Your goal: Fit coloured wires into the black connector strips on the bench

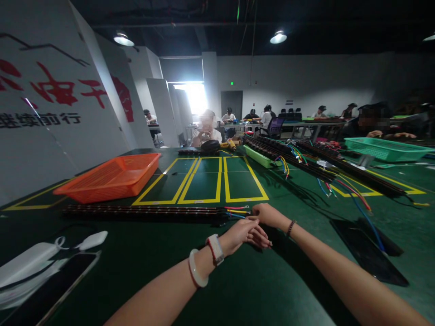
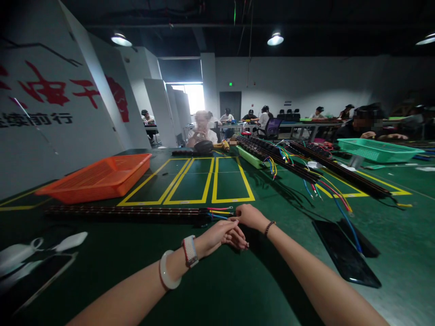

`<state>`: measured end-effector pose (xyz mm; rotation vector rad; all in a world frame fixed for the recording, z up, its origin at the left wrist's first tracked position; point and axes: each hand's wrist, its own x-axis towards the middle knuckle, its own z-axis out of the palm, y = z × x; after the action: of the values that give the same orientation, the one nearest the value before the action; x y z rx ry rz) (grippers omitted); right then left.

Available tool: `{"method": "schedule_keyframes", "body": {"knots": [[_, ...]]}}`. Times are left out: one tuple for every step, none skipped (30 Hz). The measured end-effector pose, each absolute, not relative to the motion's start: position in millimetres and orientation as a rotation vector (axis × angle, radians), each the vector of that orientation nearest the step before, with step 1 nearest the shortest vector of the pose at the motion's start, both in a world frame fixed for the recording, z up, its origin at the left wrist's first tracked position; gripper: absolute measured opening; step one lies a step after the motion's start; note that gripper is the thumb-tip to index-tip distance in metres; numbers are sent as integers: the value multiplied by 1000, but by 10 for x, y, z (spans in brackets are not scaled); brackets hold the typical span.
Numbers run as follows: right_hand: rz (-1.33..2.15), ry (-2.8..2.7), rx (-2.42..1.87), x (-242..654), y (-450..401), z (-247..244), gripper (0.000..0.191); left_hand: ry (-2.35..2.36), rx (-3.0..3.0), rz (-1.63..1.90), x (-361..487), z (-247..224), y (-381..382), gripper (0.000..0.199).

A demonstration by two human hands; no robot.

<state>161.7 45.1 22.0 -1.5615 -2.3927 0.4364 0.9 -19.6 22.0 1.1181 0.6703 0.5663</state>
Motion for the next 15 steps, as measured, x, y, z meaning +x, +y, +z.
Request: {"method": "schedule_keyframes", "body": {"knots": [[419,-2390,-1581,1612,455,206,30,671,1148,565,15,216,-205,43],[403,-2387,-1595,1611,459,195,31,669,1173,569,21,212,-212,41],[400,-2379,-1598,1616,464,187,31,668,1192,576,26,209,-218,40],[415,-2370,-1584,1627,469,181,31,664,1203,584,28,207,-223,39],[450,-2359,-1553,1643,476,176,30,663,1209,593,30,206,-227,39],[498,-2344,-1512,1660,485,170,31,666,1211,603,29,205,-229,38],[546,-2321,-1468,1675,493,161,33,670,1209,609,28,203,-230,37],[580,-2292,-1425,1686,501,151,36,673,1205,615,25,200,-230,36],[592,-2260,-1381,1689,506,137,40,674,1197,621,23,195,-226,36],[583,-2228,-1336,1684,508,121,44,669,1190,622,20,188,-221,35],[556,-2199,-1284,1670,507,104,46,661,1183,624,19,178,-213,35],[522,-2179,-1224,1648,503,84,48,650,1177,627,17,168,-204,35],[492,-2171,-1161,1621,498,63,48,641,1171,635,16,158,-195,35],[471,-2177,-1102,1590,495,41,48,632,1168,644,15,149,-187,34],[454,-2195,-1058,1558,496,17,47,621,1164,655,15,145,-182,34]]}}
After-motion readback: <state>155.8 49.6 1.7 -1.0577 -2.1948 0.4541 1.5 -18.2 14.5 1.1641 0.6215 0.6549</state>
